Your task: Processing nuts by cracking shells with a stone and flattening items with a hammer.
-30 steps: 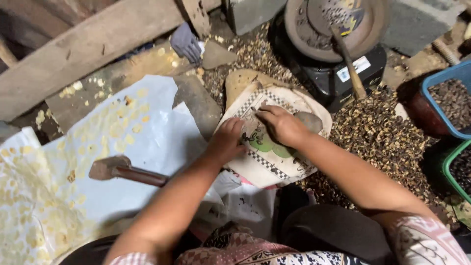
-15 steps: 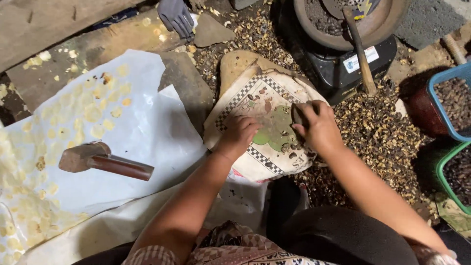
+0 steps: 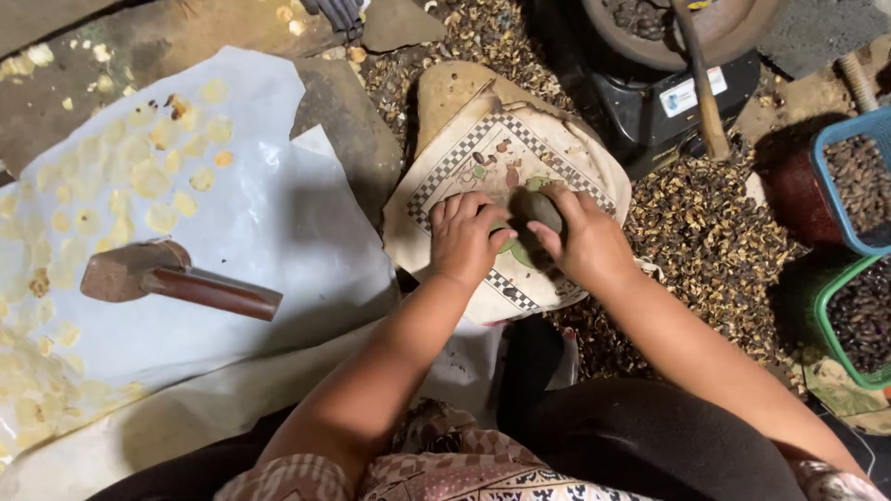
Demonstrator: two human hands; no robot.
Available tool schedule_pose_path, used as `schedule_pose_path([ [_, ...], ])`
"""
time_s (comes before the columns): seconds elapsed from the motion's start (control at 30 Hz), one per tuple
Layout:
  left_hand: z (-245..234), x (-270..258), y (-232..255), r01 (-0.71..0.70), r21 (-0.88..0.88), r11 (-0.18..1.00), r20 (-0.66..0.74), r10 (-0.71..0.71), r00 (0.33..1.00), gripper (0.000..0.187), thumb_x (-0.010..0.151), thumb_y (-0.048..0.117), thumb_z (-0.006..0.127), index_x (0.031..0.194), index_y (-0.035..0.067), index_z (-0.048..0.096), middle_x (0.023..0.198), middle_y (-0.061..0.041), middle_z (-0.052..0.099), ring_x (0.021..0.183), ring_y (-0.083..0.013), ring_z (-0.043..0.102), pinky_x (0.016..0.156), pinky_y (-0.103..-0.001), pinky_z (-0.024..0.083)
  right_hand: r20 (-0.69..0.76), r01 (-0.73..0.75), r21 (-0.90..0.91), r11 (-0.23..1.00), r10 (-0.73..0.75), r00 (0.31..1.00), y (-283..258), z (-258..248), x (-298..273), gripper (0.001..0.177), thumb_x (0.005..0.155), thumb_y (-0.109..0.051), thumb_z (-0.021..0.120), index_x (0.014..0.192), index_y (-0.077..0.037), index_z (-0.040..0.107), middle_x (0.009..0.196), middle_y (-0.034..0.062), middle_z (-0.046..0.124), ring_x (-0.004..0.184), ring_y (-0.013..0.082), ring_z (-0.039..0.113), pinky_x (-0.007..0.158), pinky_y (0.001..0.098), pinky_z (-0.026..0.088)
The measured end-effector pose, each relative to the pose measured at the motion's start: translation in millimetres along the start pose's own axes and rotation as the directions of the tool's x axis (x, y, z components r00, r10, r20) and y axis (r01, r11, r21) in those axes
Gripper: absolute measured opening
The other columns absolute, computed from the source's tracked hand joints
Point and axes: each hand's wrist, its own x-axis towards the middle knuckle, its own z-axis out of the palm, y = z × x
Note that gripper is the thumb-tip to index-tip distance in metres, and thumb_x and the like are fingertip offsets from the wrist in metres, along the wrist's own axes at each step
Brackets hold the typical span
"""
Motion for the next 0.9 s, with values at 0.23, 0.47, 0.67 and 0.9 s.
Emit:
schedule_pose_path([
  [0.23, 4, -14, -43, -0.078, -0.058, 0.995, 0.027, 0.08, 0.996, 0.021, 0.09, 0.013, 0.074, 0.112, 0.012, 0.076, 0.112, -0.004, 0.064, 0.113, -0.0281, 0.057, 0.103, -0.041, 0.047, 0.06, 0.007, 0.029, 1.0, -0.009, 0.998, -19, 1, 13, 0.047, 0.097, -0.035, 0.069, 0.134, -0.011, 0.054, 0.105, 0.028, 0.069, 0.079, 0.0449, 0.071, 0.065, 0.0486, 0.06],
  [0.47, 8, -13, -38, -0.075, -0.104, 0.992, -0.055, 0.07, 0.996, 0.02, 0.087, 0.012, 0.075, 0.107, 0.01, 0.075, 0.114, -0.006, 0.064, 0.113, -0.0298, 0.057, 0.1, -0.041, 0.048, 0.073, -0.227, 0.198, 0.954, 0.217, 0.973, 6, 18, 10, 0.051, 0.1, -0.036, 0.068, 0.133, -0.002, 0.052, 0.087, 0.0325, 0.071, 0.083, 0.0474, 0.072, 0.071, 0.0477, 0.058],
  [0.67, 2, -2, -10, 0.012, -0.037, 0.999, -0.083, -0.015, 0.996, 0.016, 0.078, 0.022, 0.082, 0.092, 0.018, 0.077, 0.107, -0.002, 0.064, 0.113, -0.0294, 0.057, 0.097, -0.044, 0.043, 0.109, -0.041, -0.102, 0.994, 0.052, 0.993, -12, 6, 1, 0.051, 0.097, -0.04, 0.067, 0.131, -0.006, 0.052, 0.095, 0.0271, 0.072, 0.074, 0.044, 0.073, 0.065, 0.0484, 0.059],
  [0.9, -1, -16, -42, -0.083, -0.039, 0.996, -0.001, 0.083, 0.997, 0.033, 0.082, 0.018, 0.078, 0.114, 0.013, 0.071, 0.117, -0.005, 0.062, 0.114, -0.0302, 0.056, 0.099, -0.045, 0.043, -0.002, 0.055, 0.033, 0.998, -0.055, 0.998, -23, 8, 14, 0.054, 0.098, -0.04, 0.067, 0.139, -0.008, 0.051, 0.111, 0.0262, 0.07, 0.083, 0.0428, 0.074, 0.072, 0.049, 0.061],
])
